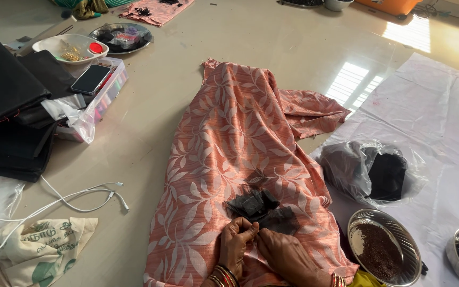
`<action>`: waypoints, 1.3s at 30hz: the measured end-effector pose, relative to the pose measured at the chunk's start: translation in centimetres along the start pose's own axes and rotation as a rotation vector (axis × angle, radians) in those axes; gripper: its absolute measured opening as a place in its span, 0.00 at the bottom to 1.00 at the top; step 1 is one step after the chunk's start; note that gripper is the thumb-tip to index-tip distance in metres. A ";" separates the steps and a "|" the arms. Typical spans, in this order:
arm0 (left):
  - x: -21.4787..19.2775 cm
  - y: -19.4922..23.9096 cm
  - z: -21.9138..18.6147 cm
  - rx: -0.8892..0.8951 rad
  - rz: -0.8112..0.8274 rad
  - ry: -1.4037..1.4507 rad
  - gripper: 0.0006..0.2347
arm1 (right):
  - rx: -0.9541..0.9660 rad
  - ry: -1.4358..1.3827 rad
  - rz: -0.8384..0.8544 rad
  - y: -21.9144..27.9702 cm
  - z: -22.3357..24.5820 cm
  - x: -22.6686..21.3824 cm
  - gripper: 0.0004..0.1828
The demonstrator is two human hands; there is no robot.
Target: The person assembles wicks by hand, picking up small dark pieces and manipulating them together before placing them into metal bowls.
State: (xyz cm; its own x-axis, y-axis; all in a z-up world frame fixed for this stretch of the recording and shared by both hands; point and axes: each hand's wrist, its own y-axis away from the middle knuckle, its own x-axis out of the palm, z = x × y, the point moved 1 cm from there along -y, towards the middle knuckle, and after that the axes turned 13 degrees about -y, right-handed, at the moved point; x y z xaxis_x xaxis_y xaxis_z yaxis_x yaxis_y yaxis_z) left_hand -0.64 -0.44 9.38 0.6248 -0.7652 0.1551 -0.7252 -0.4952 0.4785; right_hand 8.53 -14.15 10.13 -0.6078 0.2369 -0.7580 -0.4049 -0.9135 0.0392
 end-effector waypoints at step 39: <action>-0.1 -0.4 0.8 0.031 -0.046 0.147 0.13 | -0.134 -0.295 -0.226 -0.8 0.5 0.2 0.10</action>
State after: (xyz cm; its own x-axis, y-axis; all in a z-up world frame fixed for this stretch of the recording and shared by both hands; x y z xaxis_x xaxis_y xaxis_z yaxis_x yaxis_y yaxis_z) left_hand -0.64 -0.54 8.46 0.6914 -0.6740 0.2602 -0.7023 -0.5425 0.4610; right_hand 8.40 -13.18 10.29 -0.6914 0.5040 -0.5177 -0.4699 -0.8579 -0.2076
